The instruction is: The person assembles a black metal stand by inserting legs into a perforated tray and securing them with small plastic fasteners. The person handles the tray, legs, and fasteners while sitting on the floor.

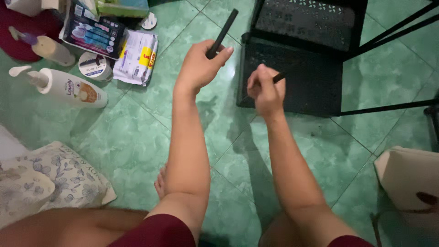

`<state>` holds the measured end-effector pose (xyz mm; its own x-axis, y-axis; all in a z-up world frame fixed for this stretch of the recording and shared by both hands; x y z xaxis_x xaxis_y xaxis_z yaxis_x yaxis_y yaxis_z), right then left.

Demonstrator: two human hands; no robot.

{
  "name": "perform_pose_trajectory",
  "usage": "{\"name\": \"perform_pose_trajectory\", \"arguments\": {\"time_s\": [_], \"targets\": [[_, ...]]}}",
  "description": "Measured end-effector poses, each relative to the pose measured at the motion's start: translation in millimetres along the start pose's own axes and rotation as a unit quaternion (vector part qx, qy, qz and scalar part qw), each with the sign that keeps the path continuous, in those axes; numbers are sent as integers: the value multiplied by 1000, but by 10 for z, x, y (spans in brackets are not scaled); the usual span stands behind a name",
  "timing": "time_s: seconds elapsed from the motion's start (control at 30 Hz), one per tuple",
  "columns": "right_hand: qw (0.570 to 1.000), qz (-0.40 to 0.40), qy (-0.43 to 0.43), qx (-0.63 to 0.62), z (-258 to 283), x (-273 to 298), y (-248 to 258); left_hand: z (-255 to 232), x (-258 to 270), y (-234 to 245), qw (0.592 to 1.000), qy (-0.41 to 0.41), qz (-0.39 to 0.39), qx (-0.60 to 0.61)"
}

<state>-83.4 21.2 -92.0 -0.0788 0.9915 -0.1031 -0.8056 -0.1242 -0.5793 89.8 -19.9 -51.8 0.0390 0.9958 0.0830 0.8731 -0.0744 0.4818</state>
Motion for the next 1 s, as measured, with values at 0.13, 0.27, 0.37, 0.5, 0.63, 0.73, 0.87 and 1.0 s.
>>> {"name": "perform_pose_trajectory", "arguments": {"time_s": [0.13, 0.27, 0.37, 0.5, 0.63, 0.73, 0.87, 1.0], "targets": [[999, 11, 38, -29, 226, -4, -66, 195, -78, -150, 998, 38, 42, -1], [997, 16, 66, -28, 422, 29, -145, 394, -116, -363, 987, 126, 75, 59], [997, 34, 61, -33, 556, 53, -188, 448, -128, -577, 984, 149, 77, 67], [995, 56, 41, -69, 655, 79, -303, 380, -97, -703, 984, 96, 106, 109], [995, 57, 64, -47, 704, 158, -466, 244, -64, -614, 981, 82, 91, 153], [995, 57, 59, -51, 721, 199, -578, 179, -76, -504, 980, 82, 57, 170], [995, 34, 29, -89, 691, 250, -726, 138, -127, -449, 967, 132, 5, 217], [998, 46, 37, -35, 643, 302, -845, 135, -170, -460, 971, 98, -53, 213]]}}
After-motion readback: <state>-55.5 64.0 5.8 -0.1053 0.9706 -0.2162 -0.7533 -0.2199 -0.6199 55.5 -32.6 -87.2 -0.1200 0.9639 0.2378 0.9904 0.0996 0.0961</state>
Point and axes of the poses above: each hand's wrist, its own x-axis away from the middle knuckle, its own y-axis out of the back of the hand, z = x × y, the point moved 1 cm from there along -x, towards the middle knuckle, and after that the axes turned 13 degrees about -x, right-handed, at the moved point
